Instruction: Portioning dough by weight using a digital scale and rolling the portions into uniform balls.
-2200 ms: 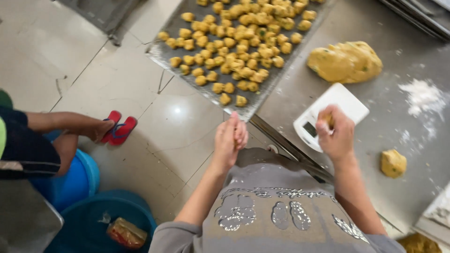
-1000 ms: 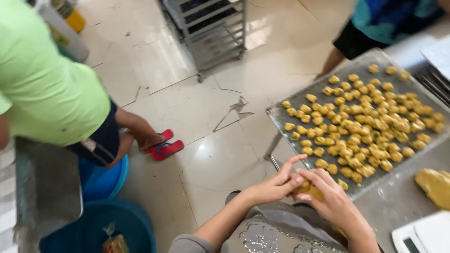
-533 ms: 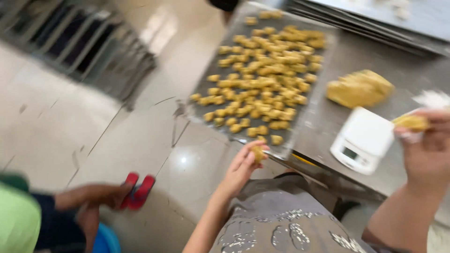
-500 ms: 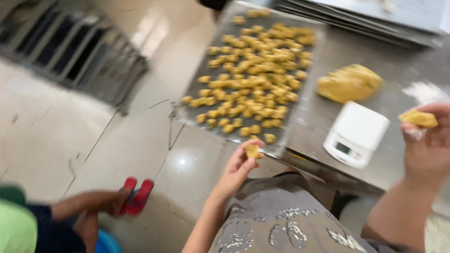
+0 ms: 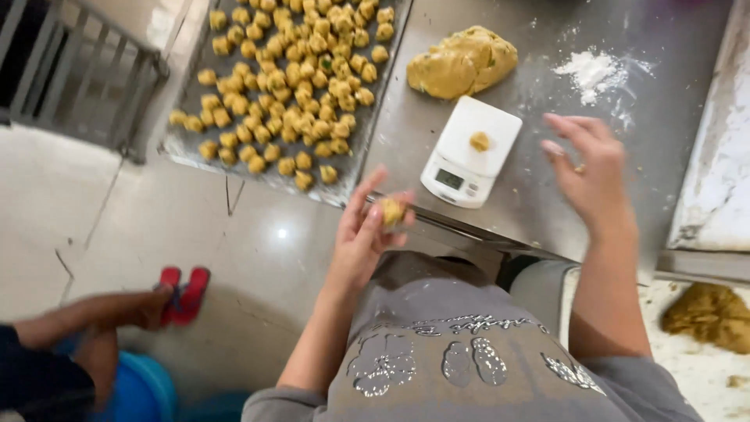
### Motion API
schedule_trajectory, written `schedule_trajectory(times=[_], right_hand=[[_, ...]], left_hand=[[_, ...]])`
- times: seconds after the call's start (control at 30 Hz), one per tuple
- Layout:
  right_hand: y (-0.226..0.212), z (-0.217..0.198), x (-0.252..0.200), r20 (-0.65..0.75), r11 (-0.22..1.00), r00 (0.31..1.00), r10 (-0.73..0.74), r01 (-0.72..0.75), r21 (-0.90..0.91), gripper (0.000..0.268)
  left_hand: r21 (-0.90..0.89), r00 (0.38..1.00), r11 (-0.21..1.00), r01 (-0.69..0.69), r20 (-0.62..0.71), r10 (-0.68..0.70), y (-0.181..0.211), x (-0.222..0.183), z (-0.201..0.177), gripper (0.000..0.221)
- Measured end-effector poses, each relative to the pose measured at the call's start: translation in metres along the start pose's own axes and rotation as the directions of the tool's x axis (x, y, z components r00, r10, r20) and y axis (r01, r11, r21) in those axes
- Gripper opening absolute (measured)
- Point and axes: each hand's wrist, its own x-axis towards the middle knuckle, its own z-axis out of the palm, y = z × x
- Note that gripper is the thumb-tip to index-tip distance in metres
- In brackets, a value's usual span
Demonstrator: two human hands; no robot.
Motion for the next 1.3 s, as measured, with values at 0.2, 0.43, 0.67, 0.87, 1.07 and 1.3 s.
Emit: schedule_trajectory(times=[0.2, 0.43, 0.67, 0.87, 1.07, 1.3], right_hand=[[0.049, 0.07, 0.013, 0.138, 0.95, 0.947, -0.292, 0.271, 0.152, 0.043], [0.013, 0.082, -0.004, 0.133, 0.934, 0.929, -0.344, 0.325, 0.148, 0.022], [-0.128, 0.056, -0.071, 0.398, 0.78, 0.746, -0.534, 0.253, 0.573, 0.037], [-0.185, 0.115, -0.071, 0.342, 0.796, 0.783, -0.519, 0.297, 0.528, 0.027], [-0.243, 0.178, -0.076, 0.319, 0.786, 0.788, -0.526, 0.307, 0.536, 0.038], [-0.302, 0.192, -0.068, 0.22, 0.811, 0.823, -0.524, 0.403, 0.424, 0.021]], left_hand=[[-0.265, 0.971, 0.963, 0.052, -0.21, -0.11, -0.043, -0.028, 0.052, 0.043], [-0.239, 0.921, 0.955, 0.177, -0.303, -0.246, -0.085, -0.081, 0.049, 0.029], [0.698, 0.966, 0.714, 0.053, -0.217, 0.141, -0.043, -0.097, 0.022, 0.027], [0.728, 0.958, 0.685, -0.027, -0.177, 0.227, 0.01, -0.111, -0.04, 0.031], [0.229, 0.965, 0.971, 0.061, -0.261, 0.001, -0.002, -0.141, -0.133, 0.018], [0.69, 0.998, 0.722, -0.052, 0.018, 0.055, 0.098, -0.137, -0.175, 0.036]])
